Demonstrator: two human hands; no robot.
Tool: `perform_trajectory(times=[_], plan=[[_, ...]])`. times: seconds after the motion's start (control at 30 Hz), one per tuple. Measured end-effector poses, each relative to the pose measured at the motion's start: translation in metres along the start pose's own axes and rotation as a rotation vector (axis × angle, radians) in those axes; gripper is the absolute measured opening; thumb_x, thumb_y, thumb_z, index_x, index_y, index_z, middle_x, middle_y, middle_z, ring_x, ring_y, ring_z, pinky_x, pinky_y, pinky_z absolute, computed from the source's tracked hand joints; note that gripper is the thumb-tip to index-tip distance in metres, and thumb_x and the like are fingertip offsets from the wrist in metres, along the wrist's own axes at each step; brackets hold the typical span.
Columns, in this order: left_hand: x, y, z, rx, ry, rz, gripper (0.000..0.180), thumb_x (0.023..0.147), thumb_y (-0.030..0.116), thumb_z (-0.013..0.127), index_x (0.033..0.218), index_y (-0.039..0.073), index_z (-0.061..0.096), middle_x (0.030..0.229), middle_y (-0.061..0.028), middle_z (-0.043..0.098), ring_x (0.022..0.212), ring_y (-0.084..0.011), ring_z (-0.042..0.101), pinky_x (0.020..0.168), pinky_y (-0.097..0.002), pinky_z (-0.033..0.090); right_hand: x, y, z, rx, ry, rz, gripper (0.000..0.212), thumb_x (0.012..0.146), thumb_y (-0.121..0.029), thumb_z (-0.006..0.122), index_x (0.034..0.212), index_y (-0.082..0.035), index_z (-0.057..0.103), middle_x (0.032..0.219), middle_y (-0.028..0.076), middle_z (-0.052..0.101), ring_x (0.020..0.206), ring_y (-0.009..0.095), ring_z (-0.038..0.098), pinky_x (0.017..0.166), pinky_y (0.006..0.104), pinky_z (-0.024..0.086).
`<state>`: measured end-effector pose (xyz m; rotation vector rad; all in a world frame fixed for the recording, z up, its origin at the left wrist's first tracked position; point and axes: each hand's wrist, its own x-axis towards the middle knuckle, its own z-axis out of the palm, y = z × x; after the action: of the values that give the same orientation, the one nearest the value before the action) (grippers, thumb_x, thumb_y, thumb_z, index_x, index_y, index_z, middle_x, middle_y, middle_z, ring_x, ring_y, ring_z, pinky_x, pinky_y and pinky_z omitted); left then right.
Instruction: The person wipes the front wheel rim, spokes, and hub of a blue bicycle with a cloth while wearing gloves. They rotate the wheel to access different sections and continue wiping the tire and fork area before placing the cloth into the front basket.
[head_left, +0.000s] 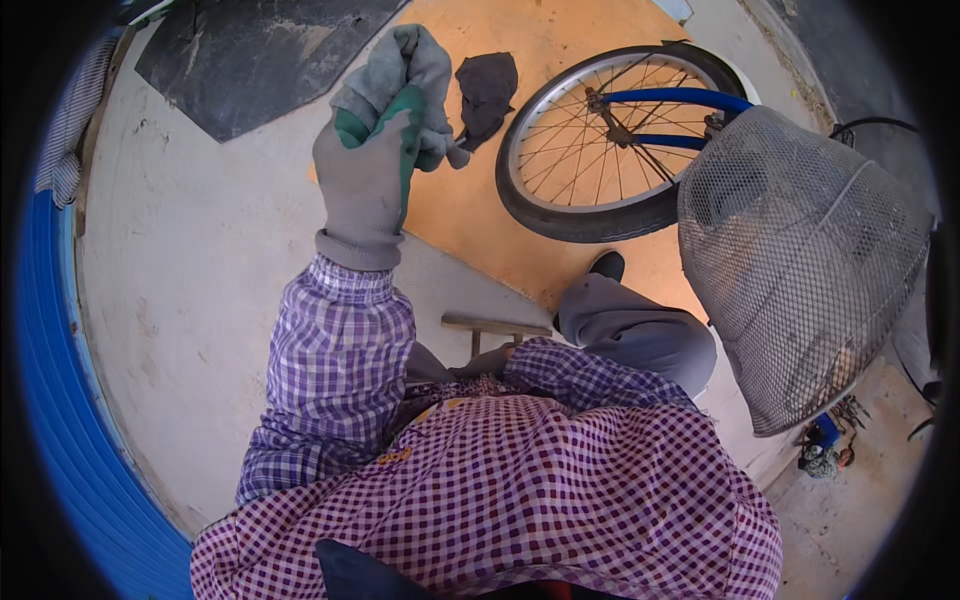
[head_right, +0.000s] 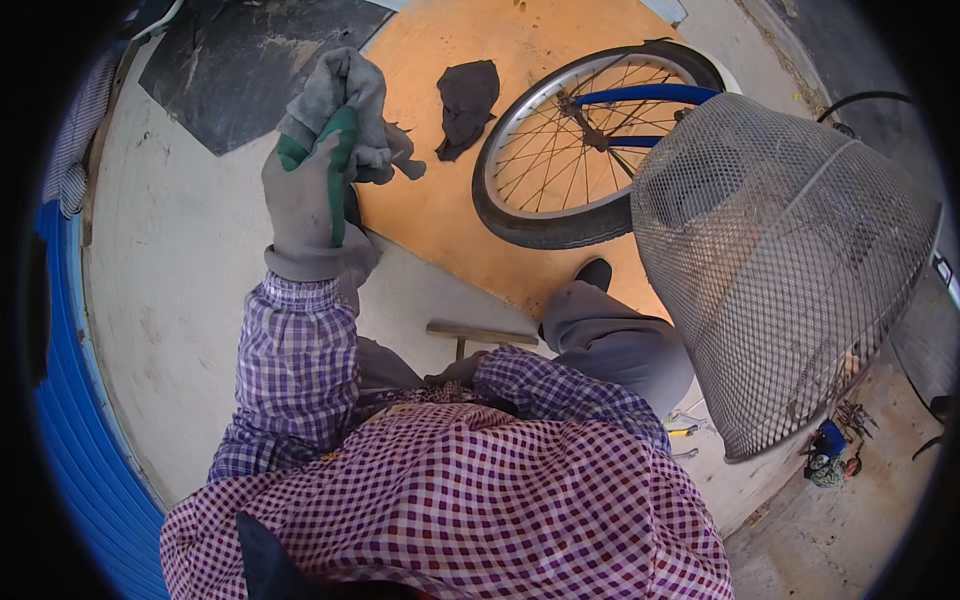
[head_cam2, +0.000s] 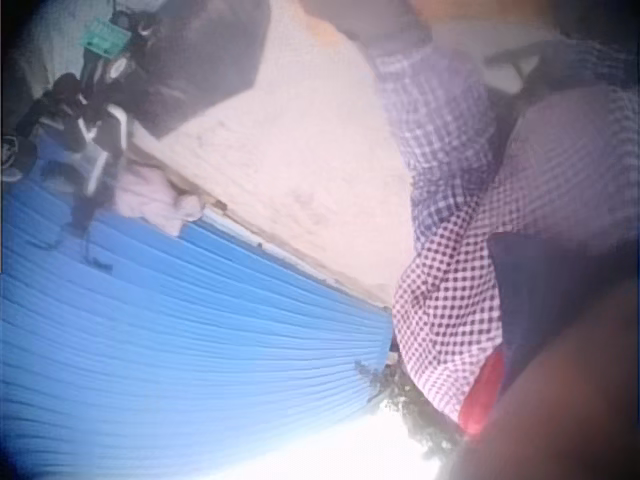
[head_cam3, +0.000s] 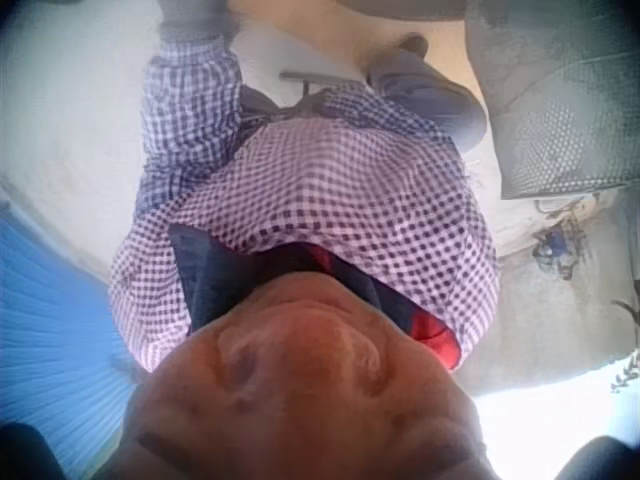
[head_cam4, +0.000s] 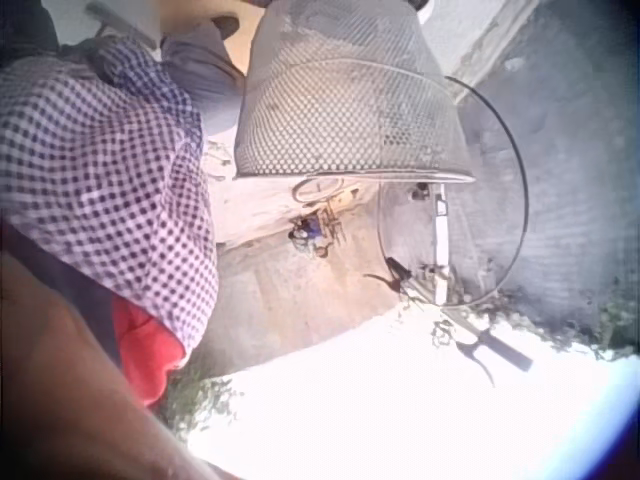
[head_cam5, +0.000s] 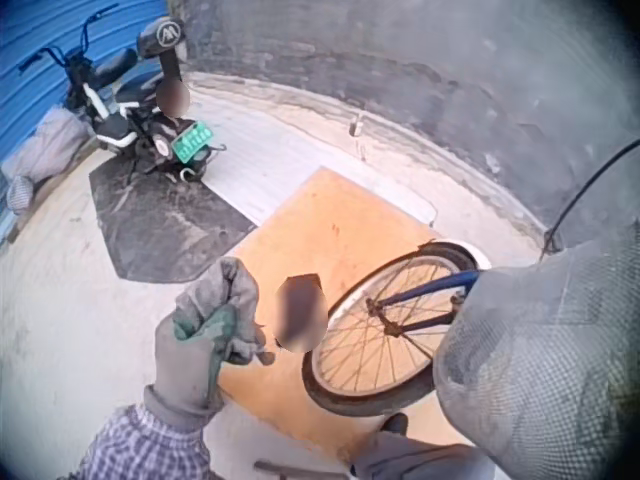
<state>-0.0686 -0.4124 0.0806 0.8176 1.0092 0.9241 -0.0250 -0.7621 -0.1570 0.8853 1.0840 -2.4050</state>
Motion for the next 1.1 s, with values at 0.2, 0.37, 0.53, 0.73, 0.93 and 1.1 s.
perform_trajectory(times=[0.2,0.37,0.53,0.73,0.93,1.1], plan=[[0.092,0.006,-0.01,-0.025,0.074,0.074,0.039,0.095,-0.002,0.055,0.133,-0.009,0.055,0.101,-0.0176,0.069,0.075,-0.0196,0.068,0.066,-0.0306,0.059,-0.004,-0.012,-0.058,0.035,-0.056,0.005,0.058,0.094,-0.055,0.05,0.121,-0.007,0.068,0.115,0.015,0.071,0.101,0.034,0.068,0.093,0.0428,0.049],[0.097,0.015,-0.002,0.196,0.232,-0.154,0.036,0.093,-0.003,0.057,0.129,-0.01,0.057,0.101,-0.0174,0.069,0.072,-0.0188,0.067,0.064,-0.0297,0.057,0.016,-0.029,-0.065,-0.005,-0.035,-0.009,0.062,0.094,-0.058,0.048,0.123,-0.008,0.067,0.117,0.013,0.07,0.103,0.034,0.068,0.095,0.043,0.048],[0.15,-0.019,-0.044,0.01,-0.211,0.043,0.03,0.093,0.002,0.06,0.121,-0.009,0.059,0.091,-0.0139,0.068,0.07,-0.0177,0.067,0.063,-0.0314,0.058,0.078,-0.072,-0.101,-0.186,0.176,-0.142,0.065,0.094,-0.062,0.045,0.125,-0.009,0.066,0.12,0.012,0.07,0.105,0.034,0.067,0.097,0.0431,0.047],[0.137,0.017,0.007,0.193,-0.388,0.027,0.028,0.096,0.004,0.06,0.121,-0.009,0.058,0.087,-0.0132,0.068,0.067,-0.0182,0.067,0.063,-0.0318,0.058,-0.032,-0.14,-0.149,0.181,1.146,-0.071,0.049,0.09,-0.045,0.059,0.115,-0.004,0.07,0.089,0.015,0.073,0.078,0.025,0.071,0.075,0.039,0.055],[0.18,-0.05,-0.025,0.246,-0.179,-0.247,0.034,0.092,0.0,0.067,0.124,-0.009,0.058,0.091,-0.0121,0.068,0.067,-0.0186,0.067,0.057,-0.0296,0.053,-0.112,-0.157,-0.166,0.7,1.461,-0.18,0.044,0.093,-0.037,0.064,0.121,-0.004,0.066,0.097,0.011,0.069,0.073,0.017,0.065,0.068,0.0336,0.055],[0.187,-0.098,-0.067,0.136,-0.059,-0.355,0.034,0.093,-0.001,0.064,0.126,-0.006,0.058,0.097,-0.0138,0.068,0.061,-0.018,0.065,0.053,-0.0296,0.052,-0.132,-0.156,-0.165,0.83,1.739,-0.356,0.036,0.092,-0.029,0.069,0.118,-0.004,0.066,0.092,0.004,0.066,0.07,0.01,0.058,0.059,0.0267,0.049]])
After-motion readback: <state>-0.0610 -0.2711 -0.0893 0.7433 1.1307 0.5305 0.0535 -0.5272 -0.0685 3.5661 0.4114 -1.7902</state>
